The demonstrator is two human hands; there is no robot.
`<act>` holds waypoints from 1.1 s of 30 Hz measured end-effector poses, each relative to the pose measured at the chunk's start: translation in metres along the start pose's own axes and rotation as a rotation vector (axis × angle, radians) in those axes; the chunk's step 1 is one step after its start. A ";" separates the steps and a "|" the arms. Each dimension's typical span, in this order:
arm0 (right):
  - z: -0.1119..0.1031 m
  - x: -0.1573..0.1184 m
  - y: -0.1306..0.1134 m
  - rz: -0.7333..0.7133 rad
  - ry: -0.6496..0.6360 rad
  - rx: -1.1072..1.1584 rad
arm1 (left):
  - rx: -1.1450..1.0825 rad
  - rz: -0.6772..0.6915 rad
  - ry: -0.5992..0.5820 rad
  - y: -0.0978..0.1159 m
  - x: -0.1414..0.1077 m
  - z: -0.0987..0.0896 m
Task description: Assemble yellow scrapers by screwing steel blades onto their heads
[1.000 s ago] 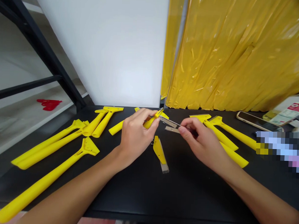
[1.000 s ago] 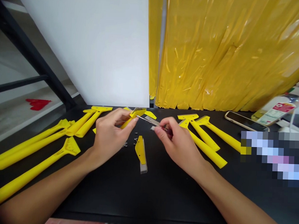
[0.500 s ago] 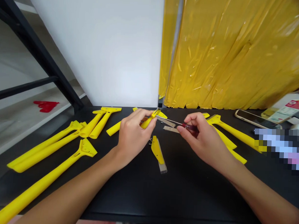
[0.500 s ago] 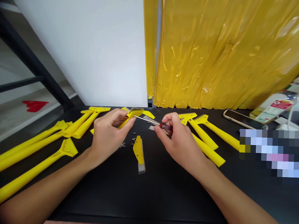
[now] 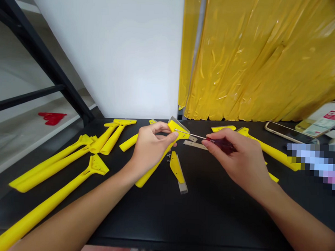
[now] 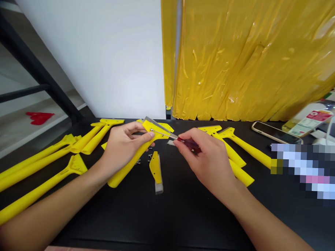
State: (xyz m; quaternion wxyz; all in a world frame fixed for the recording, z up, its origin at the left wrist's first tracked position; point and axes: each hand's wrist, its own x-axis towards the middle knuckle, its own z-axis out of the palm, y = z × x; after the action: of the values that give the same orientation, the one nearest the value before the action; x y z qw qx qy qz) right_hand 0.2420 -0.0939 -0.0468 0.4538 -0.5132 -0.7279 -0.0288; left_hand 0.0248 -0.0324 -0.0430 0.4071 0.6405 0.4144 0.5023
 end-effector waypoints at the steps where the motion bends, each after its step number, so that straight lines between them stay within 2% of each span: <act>1: 0.000 0.000 -0.001 -0.017 0.017 -0.004 | -0.046 -0.027 -0.029 0.001 0.000 0.000; 9: -0.005 -0.003 -0.009 0.014 0.074 0.053 | -0.223 -0.153 -0.131 0.005 -0.003 0.004; 15: -0.011 -0.005 -0.010 -0.031 0.002 0.038 | -0.113 -0.062 -0.110 0.003 -0.003 0.004; 20: -0.008 -0.006 -0.009 -0.067 0.048 0.105 | -0.077 -0.005 -0.090 0.000 -0.002 0.005; 23: -0.007 -0.006 -0.008 -0.110 0.041 0.064 | -0.052 0.006 -0.056 -0.002 -0.002 0.005; 29: -0.010 -0.006 -0.007 -0.024 0.000 0.040 | -0.035 -0.027 -0.020 -0.002 -0.003 0.007; 33: -0.009 -0.007 -0.008 -0.165 -0.005 0.017 | -0.089 -0.070 -0.039 0.002 -0.004 0.008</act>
State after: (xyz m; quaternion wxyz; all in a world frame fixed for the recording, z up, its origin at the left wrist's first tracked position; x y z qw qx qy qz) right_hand 0.2416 -0.1072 -0.0425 0.4524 -0.4476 -0.7691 -0.0587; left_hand 0.0317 -0.0378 -0.0439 0.4603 0.6165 0.4059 0.4933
